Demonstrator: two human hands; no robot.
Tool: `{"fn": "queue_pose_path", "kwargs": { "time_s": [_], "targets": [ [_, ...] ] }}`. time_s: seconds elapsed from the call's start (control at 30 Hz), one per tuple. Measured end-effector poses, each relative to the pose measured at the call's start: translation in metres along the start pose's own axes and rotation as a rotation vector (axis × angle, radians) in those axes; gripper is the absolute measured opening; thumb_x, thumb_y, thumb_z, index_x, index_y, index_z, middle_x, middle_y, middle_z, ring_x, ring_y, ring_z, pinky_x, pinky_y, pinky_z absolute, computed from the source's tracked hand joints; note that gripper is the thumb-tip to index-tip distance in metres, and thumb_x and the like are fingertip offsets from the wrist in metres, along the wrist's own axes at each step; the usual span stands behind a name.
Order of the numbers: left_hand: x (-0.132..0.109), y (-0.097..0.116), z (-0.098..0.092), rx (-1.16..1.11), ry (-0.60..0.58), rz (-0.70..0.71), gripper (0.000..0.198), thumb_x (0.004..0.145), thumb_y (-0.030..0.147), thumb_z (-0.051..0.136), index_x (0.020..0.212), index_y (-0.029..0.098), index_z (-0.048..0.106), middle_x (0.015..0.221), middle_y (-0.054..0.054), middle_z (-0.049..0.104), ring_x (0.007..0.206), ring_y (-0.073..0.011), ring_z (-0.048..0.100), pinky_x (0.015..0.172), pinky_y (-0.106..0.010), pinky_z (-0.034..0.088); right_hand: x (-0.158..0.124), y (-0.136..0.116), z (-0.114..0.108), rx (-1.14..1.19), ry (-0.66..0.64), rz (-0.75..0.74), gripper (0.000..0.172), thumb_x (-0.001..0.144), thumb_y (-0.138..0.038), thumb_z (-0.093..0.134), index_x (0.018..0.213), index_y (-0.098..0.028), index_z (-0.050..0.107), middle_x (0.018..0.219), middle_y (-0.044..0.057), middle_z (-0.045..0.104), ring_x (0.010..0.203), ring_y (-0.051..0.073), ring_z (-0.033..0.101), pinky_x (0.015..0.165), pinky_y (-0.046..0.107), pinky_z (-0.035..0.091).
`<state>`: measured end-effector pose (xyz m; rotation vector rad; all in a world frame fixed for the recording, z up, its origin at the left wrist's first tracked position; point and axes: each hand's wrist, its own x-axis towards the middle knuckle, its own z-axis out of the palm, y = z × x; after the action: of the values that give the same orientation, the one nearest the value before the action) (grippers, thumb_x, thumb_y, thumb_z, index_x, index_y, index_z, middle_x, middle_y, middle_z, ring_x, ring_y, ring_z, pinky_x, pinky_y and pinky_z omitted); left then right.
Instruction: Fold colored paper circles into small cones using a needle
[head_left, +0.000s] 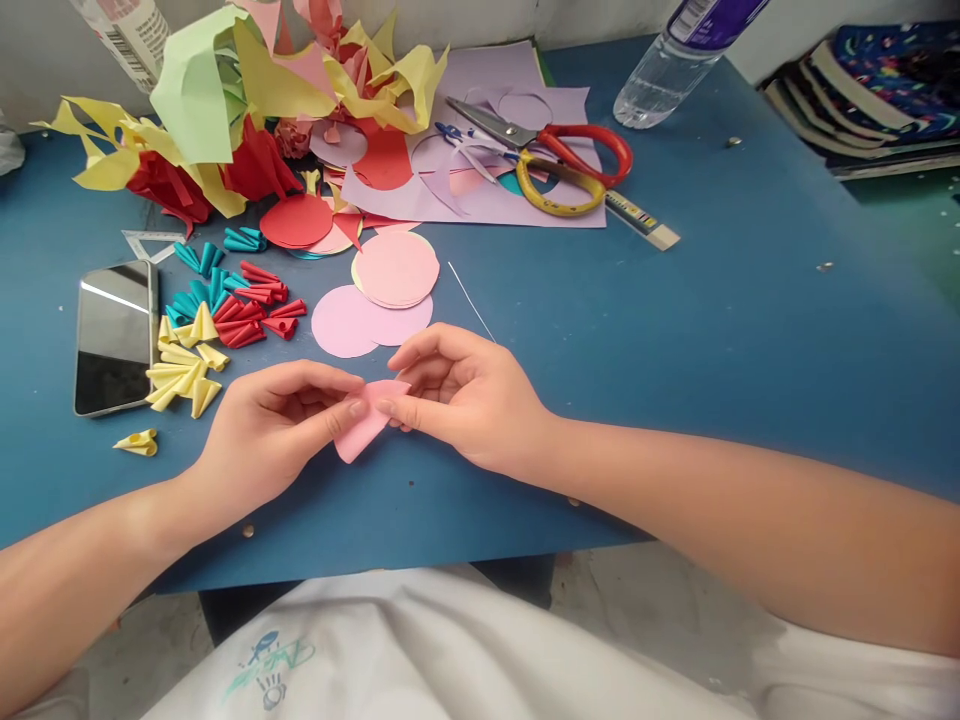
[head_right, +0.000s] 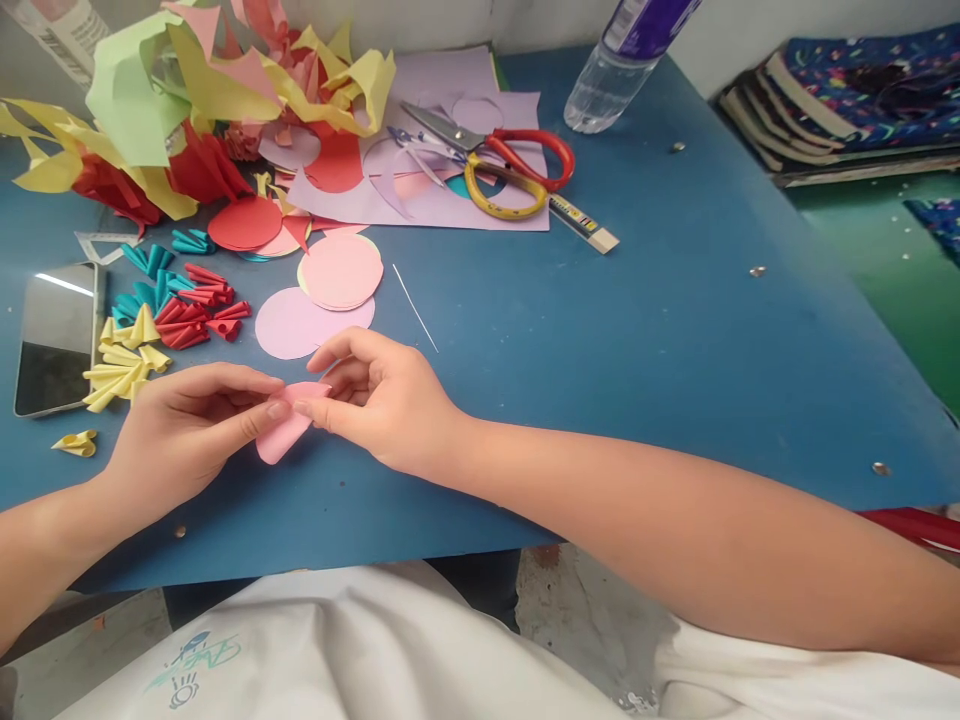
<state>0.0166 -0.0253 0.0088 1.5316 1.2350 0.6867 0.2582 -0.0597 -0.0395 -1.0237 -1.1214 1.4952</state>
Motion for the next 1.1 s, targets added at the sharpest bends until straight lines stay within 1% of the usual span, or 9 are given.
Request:
{"fn": "queue_pose_path", "kwargs": {
  "time_s": [0.1,0.2,0.3,0.4,0.53,0.73,0.83,1.0,1.1],
  "targets": [
    [0.0003,-0.001,0.0003,0.003,0.007,-0.01,0.043,0.077,0.056,0.12,0.099,0.026,0.099,0.096,-0.005,0.098,0.086,-0.0287,0.095,0.08,-0.035,0.084,-0.0001,-0.0002,0.001,0.053,0.021,0.019,0.065,0.074,-0.051,0.125,0.105,-0.025,0.075,0.085,-0.002,0.084,0.078,0.02,0.084,0.082,0.038,0.076],
    [0.0002,-0.0016,0.0011,0.004,0.009,-0.019,0.046,0.08,0.063,0.116,0.101,0.026,0.1,0.099,-0.006,0.099,0.09,-0.0302,0.096,0.084,-0.037,0.085,-0.0013,-0.0016,0.0025,0.093,0.044,0.032,0.061,0.074,-0.045,0.125,0.104,-0.025,0.076,0.085,-0.003,0.084,0.081,0.02,0.085,0.083,0.036,0.075],
    [-0.0004,-0.0021,0.0007,0.005,0.013,-0.028,0.04,0.084,0.061,0.113,0.099,0.025,0.101,0.1,-0.007,0.099,0.09,-0.0293,0.096,0.085,-0.036,0.084,-0.0028,-0.0045,0.0035,0.099,0.054,0.043,0.056,0.073,-0.032,0.125,0.103,-0.024,0.079,0.088,-0.002,0.088,0.085,0.02,0.086,0.083,0.033,0.073],
    [-0.0013,-0.0031,-0.0002,0.006,0.022,-0.011,0.032,0.085,0.054,0.113,0.097,0.026,0.1,0.097,-0.005,0.098,0.086,-0.027,0.095,0.08,-0.031,0.082,-0.0031,-0.0066,0.0035,0.114,0.055,0.052,0.056,0.071,-0.027,0.125,0.103,-0.025,0.08,0.088,-0.002,0.089,0.085,0.019,0.086,0.082,0.031,0.071],
    [-0.0021,-0.0047,0.001,-0.008,0.04,0.03,0.03,0.085,0.051,0.114,0.099,0.027,0.101,0.095,-0.005,0.098,0.083,-0.0256,0.095,0.075,-0.029,0.081,-0.0018,-0.0068,0.0033,0.105,0.063,0.072,0.055,0.072,-0.031,0.125,0.104,-0.026,0.081,0.084,-0.003,0.089,0.08,0.019,0.084,0.079,0.032,0.07],
    [-0.0026,-0.006,0.0034,-0.005,-0.014,0.049,0.042,0.091,0.061,0.11,0.11,0.025,0.101,0.092,-0.006,0.097,0.078,-0.0247,0.093,0.072,-0.03,0.08,-0.001,-0.0057,0.0035,0.044,0.07,0.027,0.052,0.072,-0.038,0.124,0.102,-0.027,0.082,0.089,0.0,0.09,0.087,0.023,0.087,0.084,0.035,0.075],
    [-0.0024,-0.0065,0.0035,0.008,-0.02,0.057,0.042,0.091,0.063,0.11,0.105,0.025,0.1,0.095,-0.007,0.097,0.082,-0.026,0.094,0.074,-0.032,0.081,-0.0017,-0.0048,0.0032,0.011,0.049,-0.001,0.052,0.073,-0.037,0.123,0.103,-0.027,0.082,0.092,0.0,0.09,0.087,0.023,0.087,0.086,0.037,0.076],
    [-0.0026,-0.0054,0.0031,0.015,-0.017,0.059,0.036,0.091,0.058,0.109,0.103,0.026,0.1,0.092,-0.005,0.096,0.079,-0.0253,0.092,0.074,-0.032,0.081,-0.002,-0.005,0.003,-0.032,0.016,-0.04,0.05,0.075,-0.037,0.122,0.103,-0.028,0.082,0.097,0.001,0.091,0.088,0.024,0.088,0.087,0.038,0.078],
    [-0.0021,-0.0025,0.0027,0.026,-0.048,0.059,0.03,0.091,0.055,0.109,0.096,0.027,0.099,0.088,-0.003,0.095,0.075,-0.022,0.089,0.071,-0.028,0.077,-0.0016,-0.0054,0.0029,-0.039,0.025,-0.055,0.048,0.076,-0.036,0.121,0.103,-0.028,0.082,0.097,0.001,0.091,0.088,0.023,0.087,0.087,0.038,0.078]
  ]
}}
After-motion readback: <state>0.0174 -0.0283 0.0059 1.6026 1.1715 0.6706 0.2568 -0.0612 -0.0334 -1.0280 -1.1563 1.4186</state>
